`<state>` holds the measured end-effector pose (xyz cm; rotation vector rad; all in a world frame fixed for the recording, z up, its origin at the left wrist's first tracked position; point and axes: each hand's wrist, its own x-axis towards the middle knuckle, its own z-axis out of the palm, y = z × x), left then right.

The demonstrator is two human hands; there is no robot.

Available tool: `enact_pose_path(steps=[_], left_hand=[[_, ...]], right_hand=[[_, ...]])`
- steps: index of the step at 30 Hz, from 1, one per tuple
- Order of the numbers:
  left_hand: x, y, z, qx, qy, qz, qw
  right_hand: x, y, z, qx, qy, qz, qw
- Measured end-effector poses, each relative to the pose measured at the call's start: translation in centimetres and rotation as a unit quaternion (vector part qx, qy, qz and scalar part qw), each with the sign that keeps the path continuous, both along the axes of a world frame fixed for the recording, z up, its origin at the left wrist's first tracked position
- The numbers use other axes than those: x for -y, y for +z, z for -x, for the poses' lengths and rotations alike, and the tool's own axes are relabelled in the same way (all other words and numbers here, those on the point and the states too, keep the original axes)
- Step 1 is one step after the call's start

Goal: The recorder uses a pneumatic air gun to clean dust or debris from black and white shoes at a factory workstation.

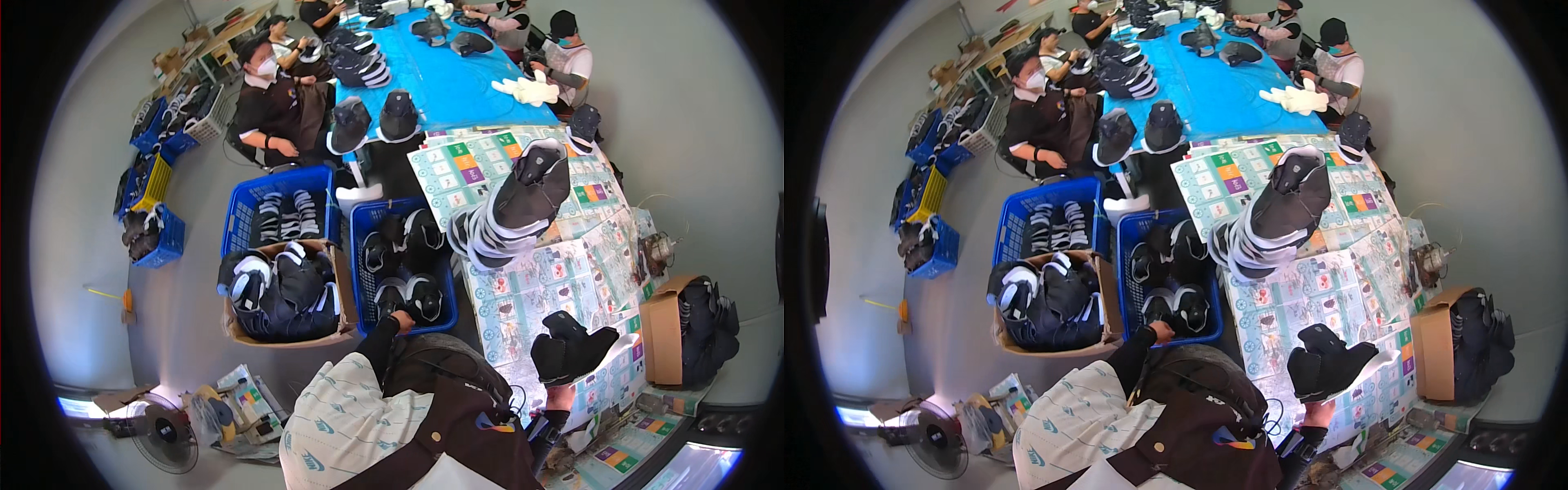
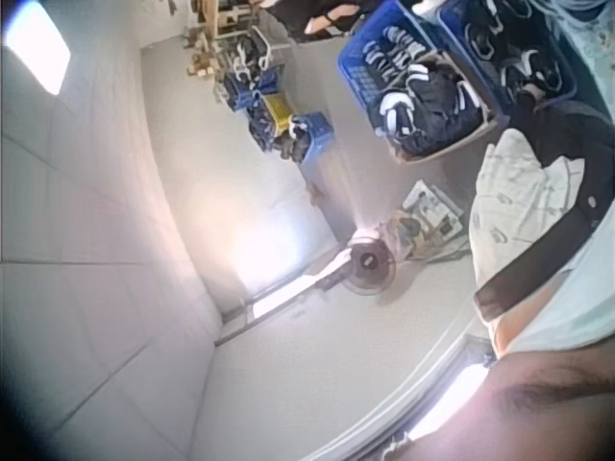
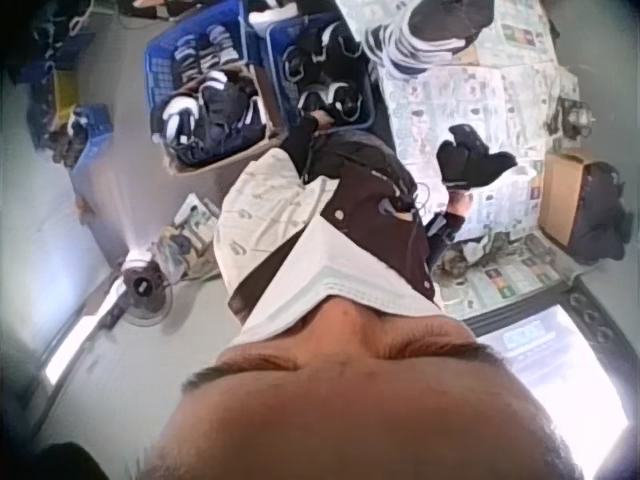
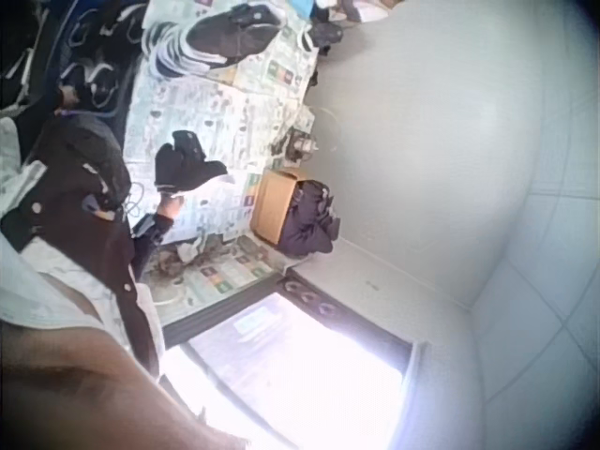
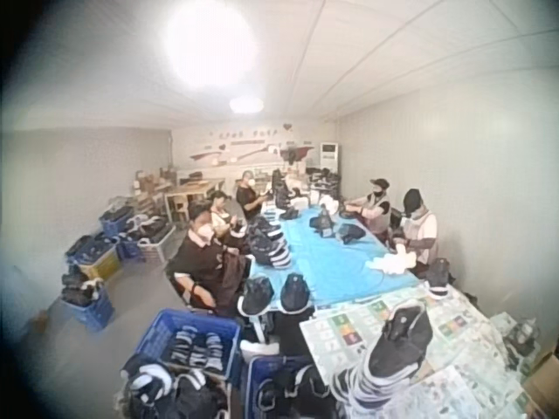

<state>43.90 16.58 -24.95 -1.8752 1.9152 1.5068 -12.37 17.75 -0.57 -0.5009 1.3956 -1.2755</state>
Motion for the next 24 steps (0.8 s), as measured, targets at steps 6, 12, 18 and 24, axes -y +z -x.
enact_pose_path(steps=[6, 12, 18, 24], left_hand=[[-2.9, -1.5, -1.1, -0.093, 0.263, -0.129, 0.952], [-5.3, -1.2, -1.4, 0.037, 0.072, -0.176, 0.981], [-7.1, -3.1, -2.8, 0.05, 0.066, -0.178, 0.981], [-6.8, -3.6, -3.5, -0.013, 0.097, -0.237, 0.966]], right_hand=[[0.7, 1.5, -1.6, 0.02, 0.011, -0.043, 0.999], [1.4, 3.0, -2.1, -0.029, 0.072, -0.053, 0.996], [3.0, 2.4, -2.5, 0.031, 0.059, -0.059, 0.996], [3.1, 1.9, -3.1, 0.039, 0.044, -0.072, 0.996]])
